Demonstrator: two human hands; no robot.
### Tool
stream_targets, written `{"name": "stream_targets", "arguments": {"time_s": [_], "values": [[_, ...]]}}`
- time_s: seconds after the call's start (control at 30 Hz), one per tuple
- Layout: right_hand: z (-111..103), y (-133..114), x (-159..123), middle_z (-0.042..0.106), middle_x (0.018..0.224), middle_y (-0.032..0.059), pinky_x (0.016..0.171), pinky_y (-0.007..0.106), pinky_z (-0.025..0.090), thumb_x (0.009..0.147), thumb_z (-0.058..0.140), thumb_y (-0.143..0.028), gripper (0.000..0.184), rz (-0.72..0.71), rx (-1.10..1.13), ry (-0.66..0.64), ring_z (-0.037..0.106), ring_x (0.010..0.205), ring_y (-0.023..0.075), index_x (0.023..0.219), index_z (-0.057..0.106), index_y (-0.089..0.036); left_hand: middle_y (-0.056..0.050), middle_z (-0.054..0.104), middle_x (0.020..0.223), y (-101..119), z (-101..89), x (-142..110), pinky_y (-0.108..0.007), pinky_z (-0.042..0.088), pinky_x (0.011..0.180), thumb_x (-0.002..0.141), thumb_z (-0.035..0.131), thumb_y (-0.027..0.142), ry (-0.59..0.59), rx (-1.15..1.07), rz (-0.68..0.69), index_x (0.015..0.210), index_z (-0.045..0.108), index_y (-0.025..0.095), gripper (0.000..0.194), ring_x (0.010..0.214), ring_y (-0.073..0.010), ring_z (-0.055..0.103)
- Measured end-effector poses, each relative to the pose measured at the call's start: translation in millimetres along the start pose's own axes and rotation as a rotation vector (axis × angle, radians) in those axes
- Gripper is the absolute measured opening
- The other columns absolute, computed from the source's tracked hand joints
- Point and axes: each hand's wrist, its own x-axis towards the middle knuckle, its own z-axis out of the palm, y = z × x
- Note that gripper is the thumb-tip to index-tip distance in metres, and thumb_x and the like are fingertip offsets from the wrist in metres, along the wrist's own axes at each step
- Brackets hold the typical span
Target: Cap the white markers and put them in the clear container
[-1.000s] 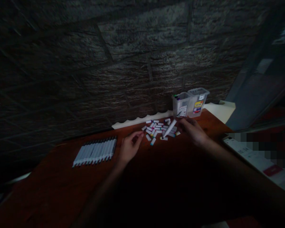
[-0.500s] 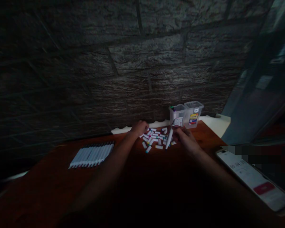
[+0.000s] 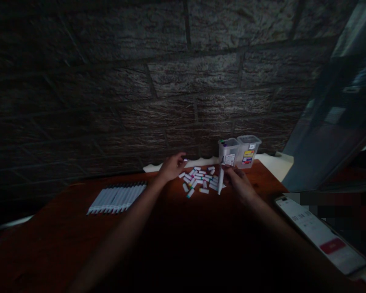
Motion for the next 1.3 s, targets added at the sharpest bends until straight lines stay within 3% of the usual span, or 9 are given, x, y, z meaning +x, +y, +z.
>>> {"name": "stream_targets", "arguments": {"time_s": [0.03, 0.17, 0.23, 0.33, 0.43, 0.6, 0.83, 1.03, 1.3], "values": [[1, 0, -1, 0.049, 0.052, -0.0056, 0.043, 0.021, 0.029, 0.067, 0.074, -0.049, 0.035, 0.010, -0.005, -0.007, 0.039, 0.045, 0.0063, 0.068, 0.060, -0.017, -0.008, 0.072, 0.101, -5, -5.9, -16, -0.029, 0.051, 0.081, 0.091, 0.054, 0.031, 0.047, -0.295, -0.013, 0.128, 0.058, 0.019, 0.039, 0.091, -0.0186, 0.067], [11, 5, -10, 0.063, 0.068, -0.0006, 0.052, 0.023, 0.042, 0.068, 0.076, -0.049, 0.037, 0.071, -0.029, -0.089, 0.053, 0.057, 0.0105, 0.084, 0.068, -0.017, -0.004, 0.071, 0.092, -24, -10.8, -81, -0.023, 0.051, 0.069, 0.077, 0.073, 0.029, -0.049, -1.319, -0.239, 0.104, 0.068, 0.020, 0.028, 0.079, -0.0133, 0.065], [20, 8, -19, 0.063, 0.070, -0.0020, 0.052, 0.022, 0.042, 0.069, 0.076, -0.047, 0.039, 0.104, -0.049, -0.148, 0.055, 0.059, 0.0111, 0.095, 0.066, -0.021, -0.001, 0.069, 0.085, -32, -4.0, -103, -0.022, 0.050, 0.068, 0.072, 0.077, 0.023, 0.009, -1.616, -0.361, 0.090, 0.068, 0.018, 0.020, 0.074, -0.0106, 0.064], [33, 10, -34, 0.061, 0.067, -0.0059, 0.046, 0.019, 0.036, 0.076, 0.072, -0.045, 0.036, 0.104, -0.087, -0.241, 0.048, 0.051, 0.0079, 0.105, 0.061, -0.027, 0.001, 0.065, 0.076, -39, 8.3, -116, -0.020, 0.049, 0.063, 0.073, 0.077, 0.023, 0.039, -1.842, -0.409, 0.080, 0.063, 0.017, 0.017, 0.066, -0.0079, 0.060], [42, 10, -47, 0.065, 0.074, -0.0036, 0.047, 0.019, 0.037, 0.083, 0.065, -0.043, 0.025, 0.104, -0.109, -0.313, 0.047, 0.052, 0.0070, 0.100, 0.063, -0.026, 0.002, 0.062, 0.074, -37, 16.3, -119, -0.020, 0.049, 0.063, 0.075, 0.077, 0.026, 0.004, -1.909, -0.379, 0.080, 0.062, 0.017, 0.018, 0.066, -0.0080, 0.059], [48, 12, -55, 0.071, 0.092, 0.0009, 0.047, 0.020, 0.039, 0.083, 0.065, -0.038, 0.031, 0.088, -0.039, -0.392, 0.050, 0.054, 0.0075, 0.112, 0.062, -0.026, 0.002, 0.063, 0.072, -23, 21.9, -123, -0.021, 0.048, 0.062, 0.072, 0.080, 0.026, -0.070, -1.901, -0.336, 0.078, 0.062, 0.016, 0.021, 0.065, -0.0085, 0.058], [57, 11, -65, 0.067, 0.073, -0.0013, 0.042, 0.021, 0.042, 0.086, 0.063, -0.038, 0.018, -0.251, -0.297, -0.282, 0.051, 0.049, 0.0081, 0.093, 0.065, -0.022, 0.000, 0.068, 0.076, -16, 29.8, -127, -0.019, 0.048, 0.060, 0.074, 0.078, 0.026, -0.070, -1.851, -0.370, 0.091, 0.067, 0.015, 0.022, 0.064, -0.0078, 0.059], [55, 15, -73, 0.069, 0.100, 0.0043, 0.080, 0.031, 0.055, 0.086, 0.064, -0.026, 0.014, -0.612, -0.540, -0.234, 0.065, 0.092, 0.0177, 0.099, 0.065, -0.024, -0.003, 0.071, 0.081, -15, 37.0, -130, -0.019, 0.049, 0.062, 0.073, 0.078, 0.022, -0.070, -1.729, -0.332, 0.088, 0.069, 0.014, 0.019, 0.065, -0.0084, 0.060], [52, 19, -72, 0.073, 0.102, 0.0033, 0.079, 0.030, 0.056, 0.086, 0.064, -0.023, 0.020, -0.670, -0.637, -0.342, 0.069, 0.091, 0.0169, 0.106, 0.067, -0.025, -0.002, 0.070, 0.082, -13, 42.7, -132, -0.019, 0.049, 0.063, 0.074, 0.077, 0.019, -0.129, -1.677, -0.314, 0.095, 0.072, 0.015, 0.022, 0.067, -0.0086, 0.061]]}}
